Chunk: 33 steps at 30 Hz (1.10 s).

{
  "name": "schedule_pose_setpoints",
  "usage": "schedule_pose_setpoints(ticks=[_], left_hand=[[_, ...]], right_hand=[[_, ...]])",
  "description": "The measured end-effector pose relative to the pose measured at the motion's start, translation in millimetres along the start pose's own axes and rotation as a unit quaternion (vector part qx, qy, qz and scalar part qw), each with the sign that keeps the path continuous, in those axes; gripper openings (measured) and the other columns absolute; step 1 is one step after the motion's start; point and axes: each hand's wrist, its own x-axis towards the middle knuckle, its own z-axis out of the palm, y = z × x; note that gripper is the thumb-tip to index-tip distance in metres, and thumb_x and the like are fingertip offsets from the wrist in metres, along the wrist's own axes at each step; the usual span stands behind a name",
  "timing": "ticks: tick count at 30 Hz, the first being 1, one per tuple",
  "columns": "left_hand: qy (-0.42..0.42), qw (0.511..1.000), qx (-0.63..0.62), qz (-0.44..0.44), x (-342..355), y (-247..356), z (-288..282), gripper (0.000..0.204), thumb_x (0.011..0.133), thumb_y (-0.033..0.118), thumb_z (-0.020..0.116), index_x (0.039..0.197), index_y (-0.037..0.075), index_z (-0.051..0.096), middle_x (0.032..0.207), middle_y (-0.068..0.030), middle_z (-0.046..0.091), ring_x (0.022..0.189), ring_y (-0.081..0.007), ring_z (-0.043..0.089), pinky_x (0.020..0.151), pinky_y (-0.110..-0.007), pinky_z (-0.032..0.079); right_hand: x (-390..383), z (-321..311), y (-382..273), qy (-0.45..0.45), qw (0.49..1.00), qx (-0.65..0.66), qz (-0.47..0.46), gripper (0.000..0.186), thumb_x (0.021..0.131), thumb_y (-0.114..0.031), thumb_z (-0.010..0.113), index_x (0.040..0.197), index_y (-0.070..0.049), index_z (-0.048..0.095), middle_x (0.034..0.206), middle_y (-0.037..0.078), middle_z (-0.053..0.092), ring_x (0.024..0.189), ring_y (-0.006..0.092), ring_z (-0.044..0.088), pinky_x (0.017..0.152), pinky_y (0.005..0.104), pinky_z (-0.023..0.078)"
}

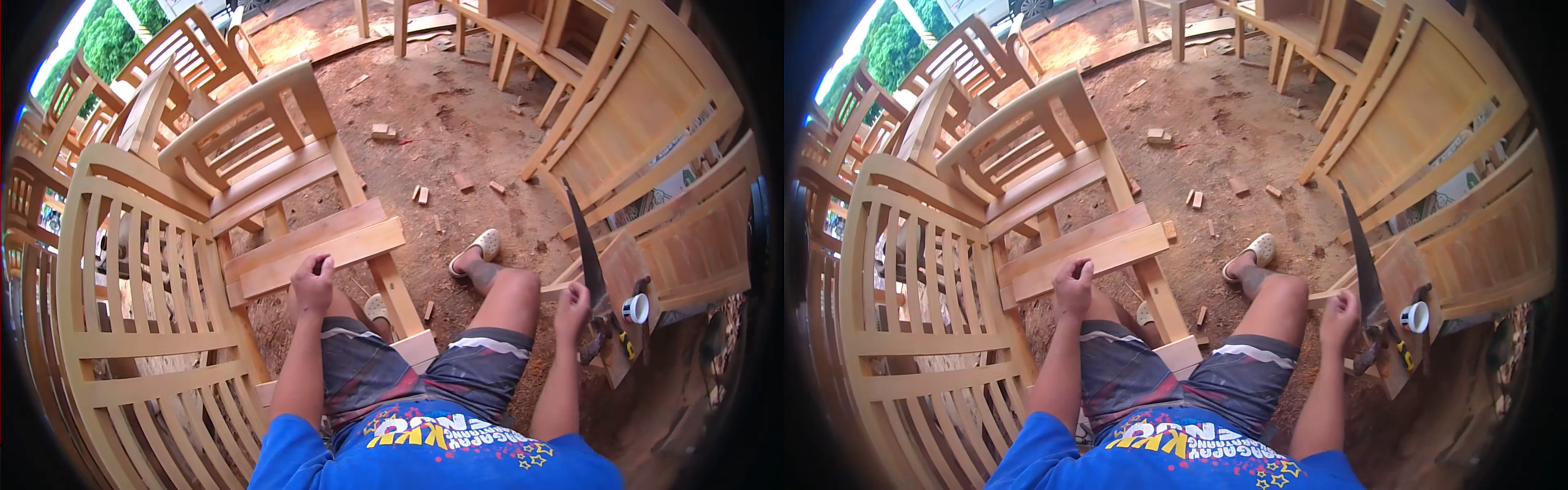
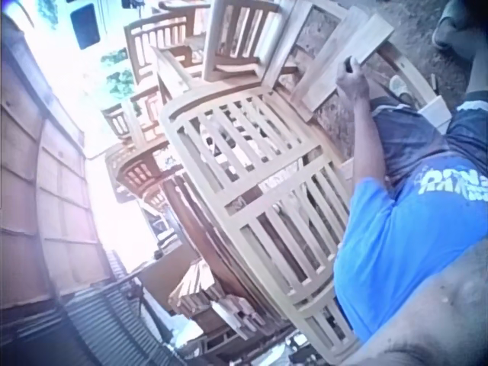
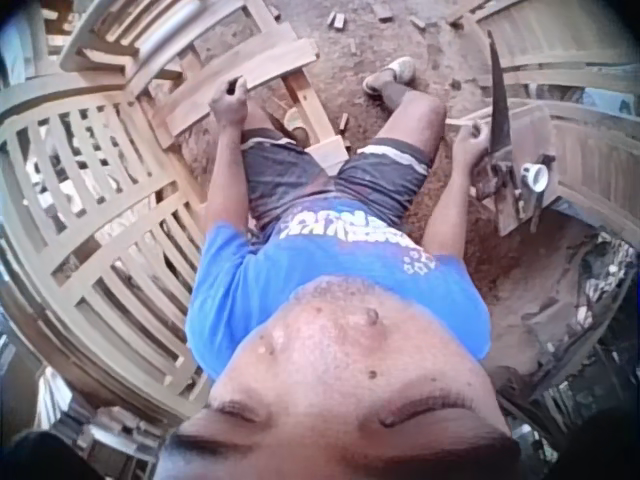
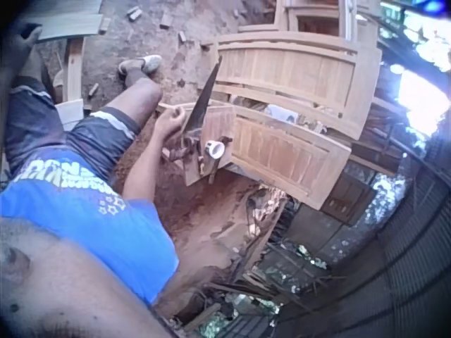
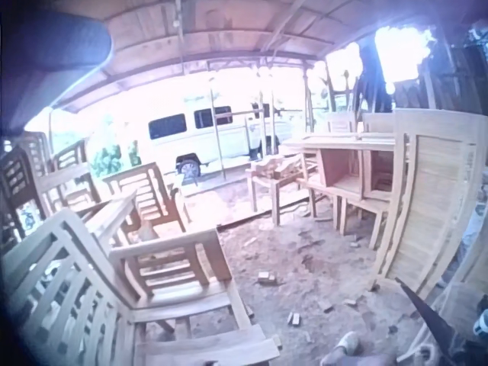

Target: Measure, mark, and saw wooden slats to fit into a furniture frame.

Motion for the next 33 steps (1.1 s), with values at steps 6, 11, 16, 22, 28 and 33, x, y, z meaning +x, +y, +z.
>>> schedule_pose_setpoints(ticks=[6, 11, 16, 22, 28, 33], left_hand=[[-0.044, 0.996, 0.08, -0.002, -1.9, 16.2, -6.0, 0.021, 0.096, 0.016, 0.073, 0.108, 0.0, 0.077, 0.087, -0.0079, 0.077, 0.079, -0.0127, 0.072, 0.075, -0.028, 0.058], [-0.059, 0.997, -0.047, -0.032, 28.1, -2.1, -30.6, 0.027, 0.09, 0.018, 0.078, 0.113, 0.004, 0.077, 0.098, -0.0134, 0.079, 0.09, -0.0218, 0.076, 0.082, -0.033, 0.059], [-0.15, 0.951, 0.262, 0.059, 73.9, -69.8, -91.4, 0.053, 0.08, 0.033, 0.085, 0.129, 0.015, 0.072, 0.141, -0.0121, 0.065, 0.13, -0.0332, 0.06, 0.11, -0.05, 0.046], [-0.328, 0.865, 0.38, 0.02, 105.1, -78.7, -100.3, 0.078, 0.071, 0.038, 0.091, 0.141, 0.021, 0.062, 0.144, -0.0104, 0.06, 0.132, -0.032, 0.058, 0.115, -0.05, 0.04], [-0.323, 0.877, 0.351, 0.064, 128.3, -73.7, -124.3, 0.076, 0.065, 0.023, 0.091, 0.137, 0.02, 0.066, 0.132, -0.0094, 0.065, 0.126, -0.0321, 0.061, 0.111, -0.046, 0.045], [-0.248, 0.894, 0.355, 0.112, 188.4, -75.4, -155.1, 0.074, 0.063, 0.017, 0.085, 0.134, 0.017, 0.068, 0.131, -0.0115, 0.066, 0.127, -0.0341, 0.06, 0.114, -0.046, 0.046]], right_hand=[[-19.9, 186.8, -144.3, -0.323, 0.944, 0.052, -0.05, 0.04, 0.105, -0.028, 0.063, 0.135, -0.002, 0.064, 0.121, 0.015, 0.072, 0.104, 0.02, 0.068, 0.086, 0.03, 0.055], [-28.5, 315.7, -146.5, -0.335, 0.938, 0.086, 0.026, 0.039, 0.104, -0.026, 0.063, 0.133, -0.001, 0.067, 0.113, 0.016, 0.075, 0.104, 0.0237, 0.073, 0.089, 0.0373, 0.058], [-37.9, 331.9, -156.4, -0.449, 0.892, 0.034, 0.035, 0.029, 0.106, -0.022, 0.061, 0.119, 0.001, 0.072, 0.093, 0.01, 0.073, 0.077, 0.0163, 0.069, 0.065, 0.0333, 0.056], [-37.9, 324.9, -163.4, -0.447, 0.887, -0.005, 0.112, 0.028, 0.106, -0.025, 0.062, 0.112, 0.002, 0.071, 0.084, 0.006, 0.069, 0.065, 0.0122, 0.062, 0.059, 0.0323, 0.053], [-45.0, 315.3, -225.8, -0.445, 0.875, 0.132, 0.135, 0.025, 0.104, -0.022, 0.068, 0.111, 0.002, 0.064, 0.082, 0.002, 0.063, 0.068, 0.0085, 0.057, 0.061, 0.026, 0.052], [-42.2, 369.3, -285.4, -0.457, 0.88, 0.122, 0.051, 0.028, 0.104, -0.024, 0.067, 0.11, 0.002, 0.063, 0.085, 0.003, 0.062, 0.07, 0.0095, 0.058, 0.062, 0.0272, 0.055]])
